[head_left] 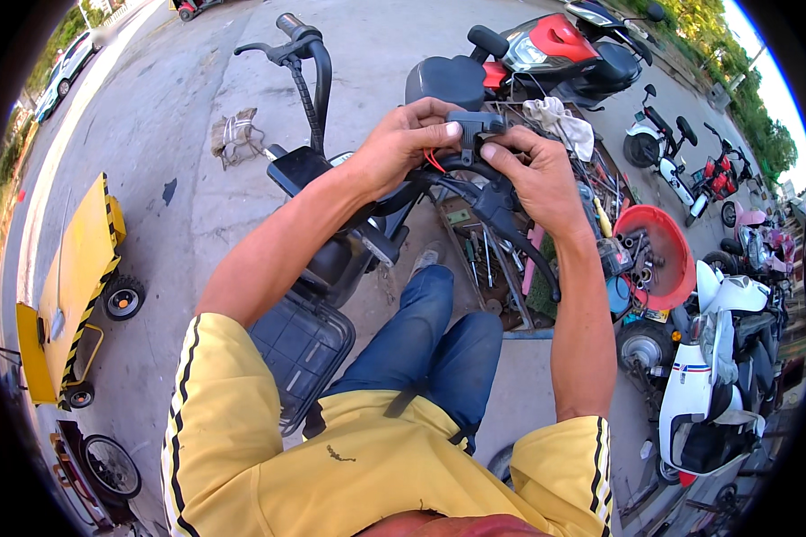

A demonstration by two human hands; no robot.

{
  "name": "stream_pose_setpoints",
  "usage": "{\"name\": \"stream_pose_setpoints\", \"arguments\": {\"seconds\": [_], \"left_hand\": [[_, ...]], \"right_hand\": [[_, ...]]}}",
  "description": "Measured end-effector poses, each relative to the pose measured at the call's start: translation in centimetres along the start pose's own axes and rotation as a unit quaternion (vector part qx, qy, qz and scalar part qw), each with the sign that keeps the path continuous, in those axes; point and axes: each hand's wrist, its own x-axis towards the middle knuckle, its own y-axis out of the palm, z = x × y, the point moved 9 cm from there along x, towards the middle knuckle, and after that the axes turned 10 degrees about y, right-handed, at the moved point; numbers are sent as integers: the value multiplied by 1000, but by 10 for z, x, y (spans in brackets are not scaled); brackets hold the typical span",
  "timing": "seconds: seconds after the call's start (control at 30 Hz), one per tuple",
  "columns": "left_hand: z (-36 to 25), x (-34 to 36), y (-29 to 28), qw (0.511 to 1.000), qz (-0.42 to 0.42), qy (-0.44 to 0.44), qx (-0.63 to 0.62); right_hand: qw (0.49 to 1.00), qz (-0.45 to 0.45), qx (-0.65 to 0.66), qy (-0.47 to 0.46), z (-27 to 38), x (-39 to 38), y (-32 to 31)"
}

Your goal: The person works on the handlebar area of a scooter, repeatedly removing and reattaching a small black control module and its wiring. They use a screwdriver to loosen and tighten fasteners, then secure the wires with zip ties. The scooter remains stationary throughout the process.

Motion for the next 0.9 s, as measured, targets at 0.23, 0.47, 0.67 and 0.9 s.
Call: {"name": "stream_pose_setpoints", "arguments": {"seconds": [0.23,0.47,0.67,0.9], "left_hand": [[-1,-3,2,1000,-16,-22,2],[6,1,-5,999,-14,-45,1],[5,1,-1,999,-11,-45,-13],[1,0,2,999,-18,-48,-11]], "right_hand": [[998,-33,-17,-40,5,-4,-1],[994,-62,-47,-83,12,-4,-5],[989,-84,-76,-89,17,-9,-6],[979,-113,-94,-139,23,-17,-7]]}}
